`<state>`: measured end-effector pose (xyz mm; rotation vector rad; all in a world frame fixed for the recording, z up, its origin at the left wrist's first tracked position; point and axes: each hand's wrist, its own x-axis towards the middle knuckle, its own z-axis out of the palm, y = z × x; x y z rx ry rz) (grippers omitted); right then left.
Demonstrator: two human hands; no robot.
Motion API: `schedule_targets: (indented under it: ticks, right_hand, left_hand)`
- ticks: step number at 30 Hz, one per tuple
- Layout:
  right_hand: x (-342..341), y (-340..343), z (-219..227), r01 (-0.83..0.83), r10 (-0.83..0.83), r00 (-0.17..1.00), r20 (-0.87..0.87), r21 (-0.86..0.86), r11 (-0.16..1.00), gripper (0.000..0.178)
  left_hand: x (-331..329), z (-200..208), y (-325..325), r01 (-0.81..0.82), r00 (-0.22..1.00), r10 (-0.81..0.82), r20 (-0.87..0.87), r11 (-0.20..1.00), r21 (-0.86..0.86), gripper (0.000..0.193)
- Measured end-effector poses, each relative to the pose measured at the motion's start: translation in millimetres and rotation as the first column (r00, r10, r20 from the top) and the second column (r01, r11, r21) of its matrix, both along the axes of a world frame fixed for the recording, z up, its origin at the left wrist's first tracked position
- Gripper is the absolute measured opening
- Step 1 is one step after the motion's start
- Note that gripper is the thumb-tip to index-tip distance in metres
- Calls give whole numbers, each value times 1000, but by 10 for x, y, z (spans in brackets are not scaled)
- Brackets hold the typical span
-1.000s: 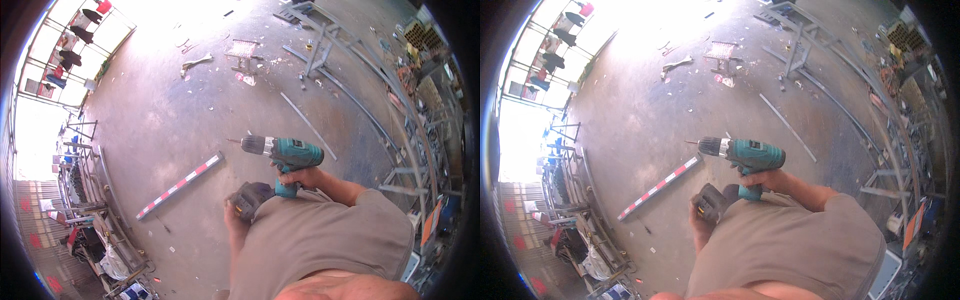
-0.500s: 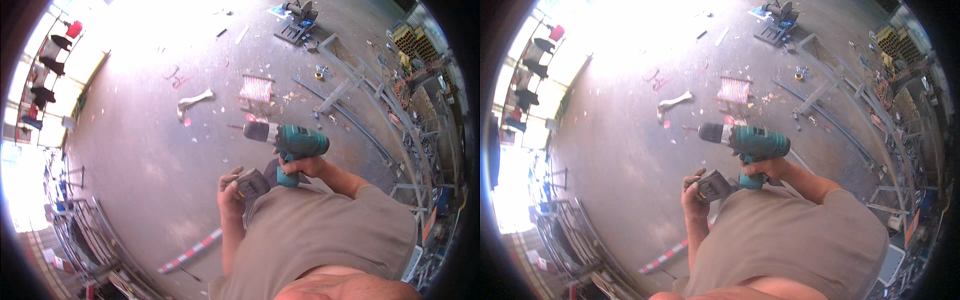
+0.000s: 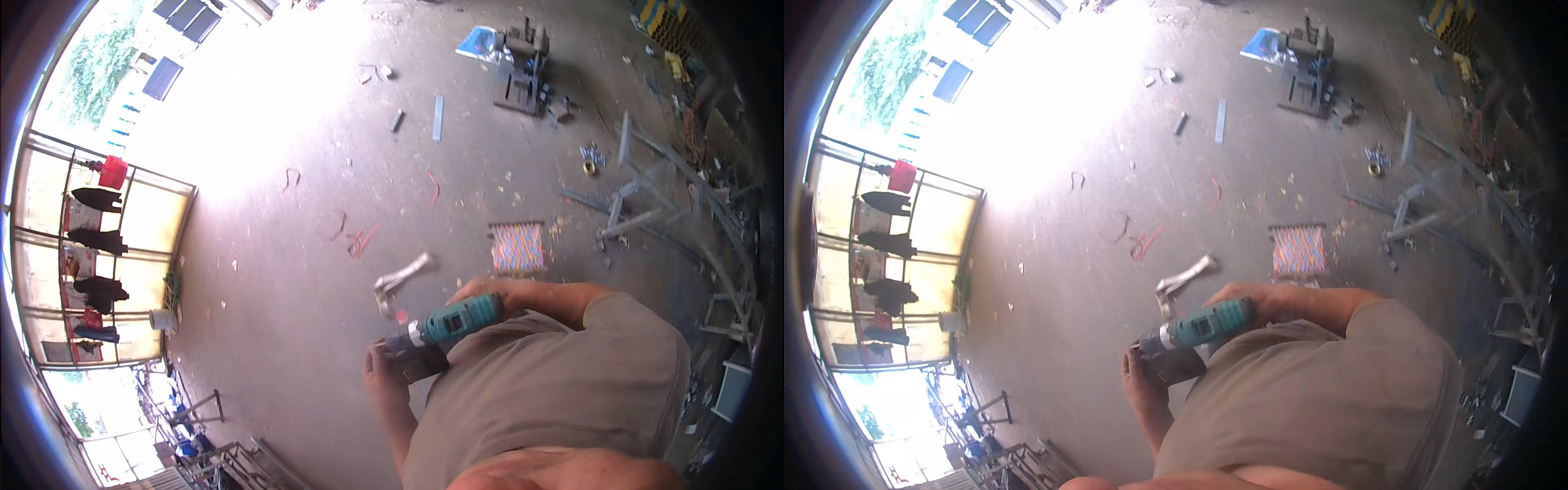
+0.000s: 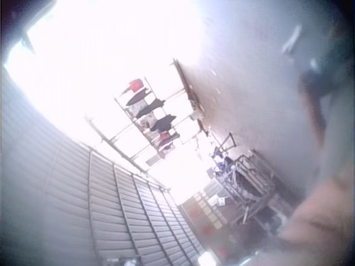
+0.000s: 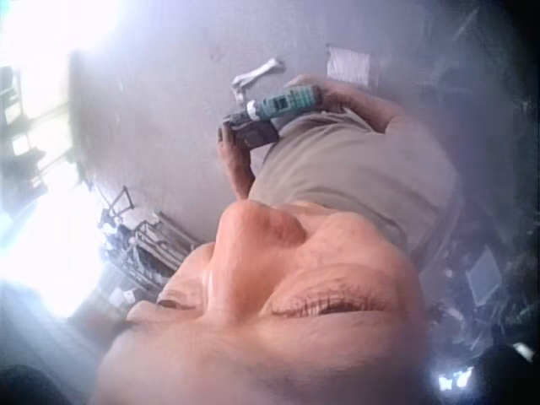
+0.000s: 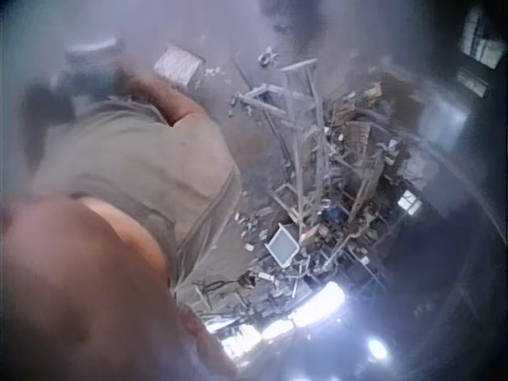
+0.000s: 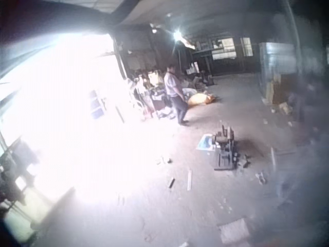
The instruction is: The person uses a cordless drill to fasten screws into a large metal frame or door panel. They repeatedly position the drill, drive screws into pre-drilled holes, and reposition the panel to access different fastening points. The person then walks away from the work area while holding the drill.
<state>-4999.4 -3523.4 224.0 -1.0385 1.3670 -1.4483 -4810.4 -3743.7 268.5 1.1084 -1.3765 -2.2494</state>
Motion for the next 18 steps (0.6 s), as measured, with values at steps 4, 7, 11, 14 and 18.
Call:
schedule_targets:
  ticks: [4, 7, 11, 14, 18]
  right_hand:
    - [-1323, -1067, 106, -22, 32, 976, -217, 46, 999, 37]
    - [-2331, -1851, 9, 21, 6, 977, -213, 127, 992, 37]
    - [-3570, -2921, 90, 125, -69, 963, -262, 204, 971, 26]
    - [-4358, -3593, 367, 202, -186, 979, -81, 409, 890, 16]
    - [-5516, -4403, 520, 247, -301, 953, 27, 503, 828, 22]
  left_hand:
    - [-1190, -39, -1137, -22, 999, 25, -31, 995, 97, 23]
    - [-2231, -368, -2096, 60, 997, -54, -49, 988, 144, 23]
    - [-3748, -533, -3509, 267, 963, -260, -66, 949, 168, 19]
    - [-4862, -316, -4402, 439, 897, -430, -107, 894, 91, 24]
    - [-6311, -119, -5395, 568, 823, -563, -68, 818, 92, 24]
